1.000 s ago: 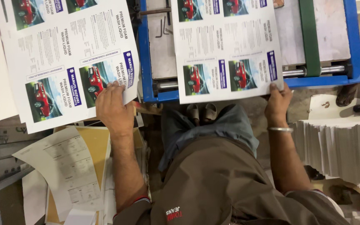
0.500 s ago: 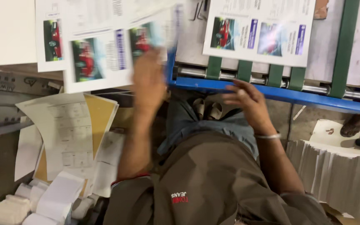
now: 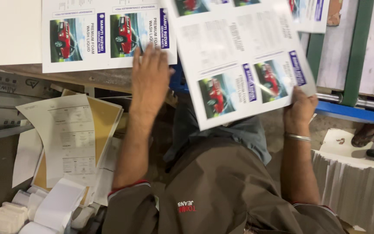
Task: The person repeatedly picks up printed sheets from a pile on the left, places them onto a blue roller machine, and then moves them to a stack on the right. The task involves continuous handling of paper sheets in a repetitive cycle.
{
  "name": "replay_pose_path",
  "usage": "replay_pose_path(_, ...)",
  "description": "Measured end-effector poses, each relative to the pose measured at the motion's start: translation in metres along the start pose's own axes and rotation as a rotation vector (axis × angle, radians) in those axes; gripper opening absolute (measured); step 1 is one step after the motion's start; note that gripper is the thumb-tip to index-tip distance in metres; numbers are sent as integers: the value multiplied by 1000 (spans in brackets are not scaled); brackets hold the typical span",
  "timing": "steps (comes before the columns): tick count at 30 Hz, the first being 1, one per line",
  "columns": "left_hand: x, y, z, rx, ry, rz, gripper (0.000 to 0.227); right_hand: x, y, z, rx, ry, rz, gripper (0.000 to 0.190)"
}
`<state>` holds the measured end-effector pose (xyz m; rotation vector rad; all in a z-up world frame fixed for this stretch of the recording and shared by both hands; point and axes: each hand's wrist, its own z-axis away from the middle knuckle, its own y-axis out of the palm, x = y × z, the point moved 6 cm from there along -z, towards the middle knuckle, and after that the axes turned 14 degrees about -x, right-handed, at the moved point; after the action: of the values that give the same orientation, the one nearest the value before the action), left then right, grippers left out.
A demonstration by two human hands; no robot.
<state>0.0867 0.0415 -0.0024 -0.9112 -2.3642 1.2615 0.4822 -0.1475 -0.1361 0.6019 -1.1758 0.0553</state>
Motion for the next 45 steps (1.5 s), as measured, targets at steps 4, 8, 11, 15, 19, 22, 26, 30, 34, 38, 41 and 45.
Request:
replay_pose_path(4, 18, -8, -5, -118, 80, 28, 29, 11, -45, -24, -64, -235, 114, 30)
replay_pose_path(8, 16, -19, -6, -136, -9, 173, 13, 12, -74, -24, -127, -326, 111, 31)
replay_pose_path(11, 7, -32, -2, -235, 33, 131, 21, 2, -92, -6, -187, -310, 159, 33)
replay_pose_path(15, 7, -35, 0, -184, 8, 145, 26, -12, -117, 34, -241, -207, 92, 31)
replay_pose_path(19, 13, -31, -1, -166, -31, 195, 29, -23, -130, 68, -283, -206, 229, 29)
replay_pose_path(22, 16, -27, 5, -214, -94, 234, 28, -26, -133, 65, -269, -223, 303, 23)
replay_pose_path(26, 21, -22, 10, -276, -150, 288, 24, -25, -124, 40, -215, -301, 515, 20)
replay_pose_path(30, 19, -24, 11, -396, -86, 159, 29, -24, -97, 0, -143, -294, 405, 24)
replay_pose_path(34, 24, -19, 14, -269, -164, 204, 29, -26, -77, -34, -112, -113, 318, 24)
replay_pose_path(38, 42, -21, 12, -88, -101, 252, 31, -22, -66, -30, -28, 58, 260, 29)
replay_pose_path(41, 75, -25, 10, -62, -293, 629, 14, -20, -54, -1, -19, 97, 323, 36)
replay_pose_path(45, 80, -28, 8, -325, -541, 590, 16, -20, 6, 52, 261, 174, 382, 47)
